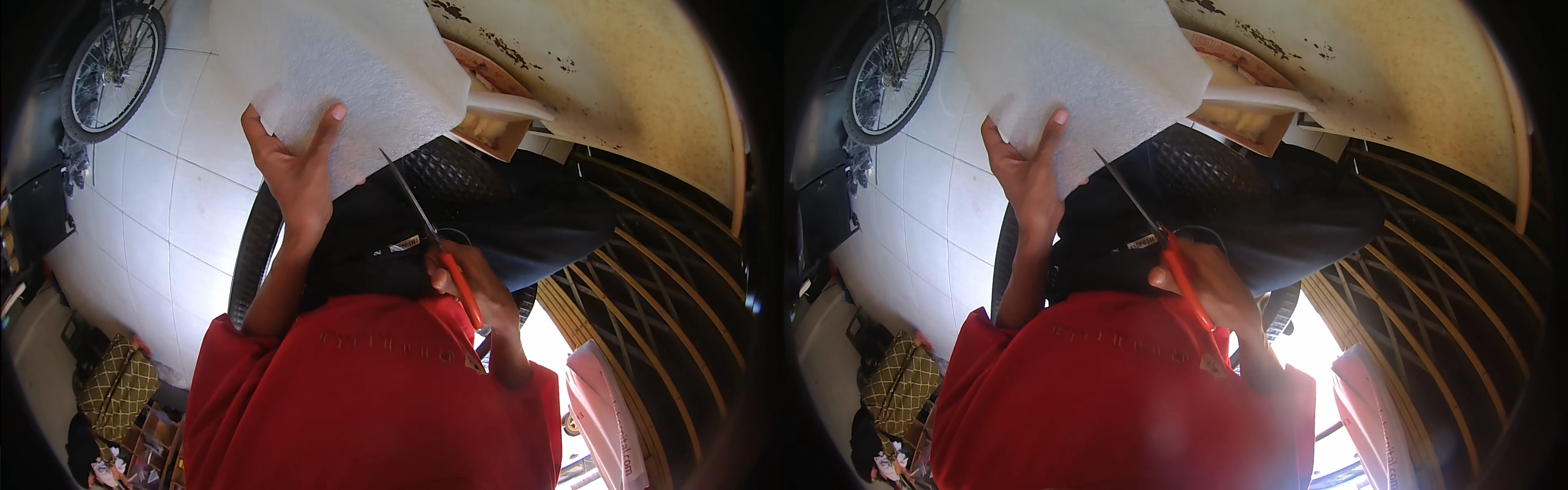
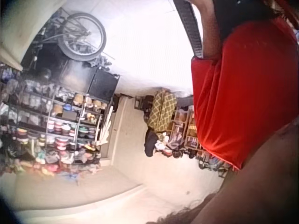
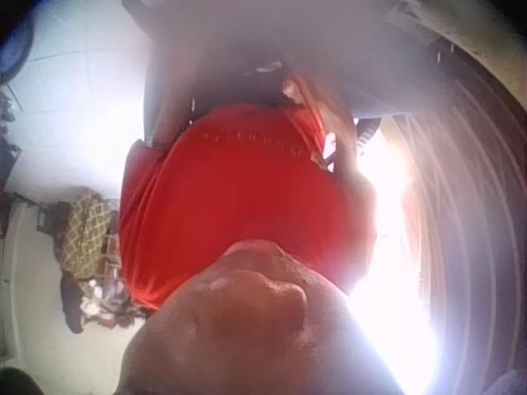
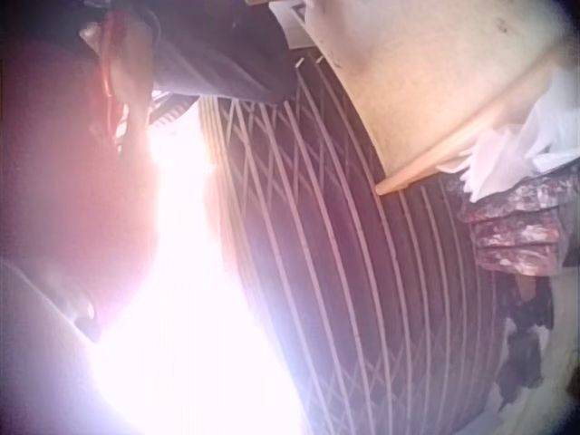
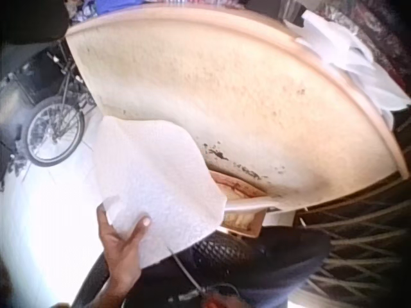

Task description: The person cuts a shape out of white foam material using scissors. They then pick up additional pieces of foam from a table and place them into a shoebox.

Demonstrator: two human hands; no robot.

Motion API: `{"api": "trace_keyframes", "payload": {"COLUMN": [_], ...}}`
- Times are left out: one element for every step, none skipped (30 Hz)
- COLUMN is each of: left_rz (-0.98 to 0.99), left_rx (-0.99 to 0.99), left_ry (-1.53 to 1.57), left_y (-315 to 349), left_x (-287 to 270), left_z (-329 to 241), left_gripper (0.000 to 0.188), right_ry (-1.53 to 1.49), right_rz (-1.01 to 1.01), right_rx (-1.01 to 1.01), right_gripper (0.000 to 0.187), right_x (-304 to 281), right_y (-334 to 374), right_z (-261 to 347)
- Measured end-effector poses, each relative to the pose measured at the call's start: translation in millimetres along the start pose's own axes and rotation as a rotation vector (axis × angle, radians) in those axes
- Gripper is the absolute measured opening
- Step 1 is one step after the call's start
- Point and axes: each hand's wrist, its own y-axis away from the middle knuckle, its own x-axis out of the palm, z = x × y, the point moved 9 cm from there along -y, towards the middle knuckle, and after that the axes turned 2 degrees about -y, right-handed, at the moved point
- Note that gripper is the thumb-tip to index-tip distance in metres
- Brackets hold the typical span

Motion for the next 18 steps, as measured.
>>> {"api": "trace_keyframes", "payload": {"left_rz": [-0.008,-0.015,-0.029,-0.044,-0.049,-0.053,-0.059,-0.056,-0.053,-0.051,-0.049,-0.046,-0.040,-0.034,-0.026,-0.026,-0.025,-0.033], "left_rx": [-0.002,-0.006,-0.014,-0.019,-0.019,-0.018,-0.018,-0.018,-0.018,-0.017,-0.015,-0.012,-0.015,-0.018,-0.026,-0.044,-0.062,-0.090], "left_ry": [-0.003,-0.007,-0.009,-0.011,-0.026,-0.040,-0.054,-0.035,-0.016,0.000,0.016,0.029,0.037,0.045,0.049,0.067,0.086,0.119], "left_y": [0.7,1.7,4.0,5.3,6.4,7.9,8.4,8.1,7.6,6.9,6.2,5.6,5.5,5.7,5.7,6.2,6.5,7.3], "left_x": [0.5,0.8,0.5,-0.3,-0.5,-0.8,-1.2,-0.5,0.2,0.5,0.7,1.0,1.4,2.3,2.7,2.7,2.9,2.3], "left_z": [1.1,2.3,3.3,3.8,5.5,8.3,9.9,9.6,8.8,7.8,7.0,6.3,7.0,7.8,8.9,10.8,12.7,15.9], "left_gripper": [0.076,0.076,0.076,0.076,0.076,0.076,0.076,0.075,0.075,0.074,0.073,0.072,0.071,0.069,0.067,0.065,0.063,0.061], "right_ry": [-0.002,0.002,0.006,0.011,-0.016,-0.044,-0.071,-0.060,-0.050,-0.038,-0.051,-0.065,-0.079,-0.099,-0.118,-0.139,-0.160,-0.181], "right_rz": [0.021,0.017,0.013,0.010,0.013,0.016,0.019,0.013,0.008,0.003,0.002,0.002,0.000,0.009,0.018,0.027,0.017,0.007], "right_rx": [0.000,0.003,0.006,0.006,0.019,0.031,0.045,0.039,0.034,0.027,0.026,0.025,0.025,0.048,0.072,0.096,0.087,0.079], "right_gripper": [0.068,0.069,0.069,0.070,0.071,0.071,0.072,0.072,0.073,0.073,0.072,0.070,0.068,0.065,0.062,0.059,0.055,0.052], "right_x": [1.1,0.6,0.5,1.1,2.4,3.5,3.9,2.8,1.9,0.9,0.9,1.3,1.0,0.7,0.1,0.2,-0.7,-1.5], "right_y": [-5.9,-11.3,-16.3,-20.8,-23.8,-26.0,-28.0,-29.6,-31.1,-32.2,-32.6,-32.6,-32.4,-31.8,-30.9,-29.9,-29.4,-28.6], "right_z": [1.6,2.5,3.4,5.4,9.1,14.5,17.0,17.6,17.8,19.3,21.4,24.3,25.9,25.6,25.6,24.8,25.9,26.9]}}
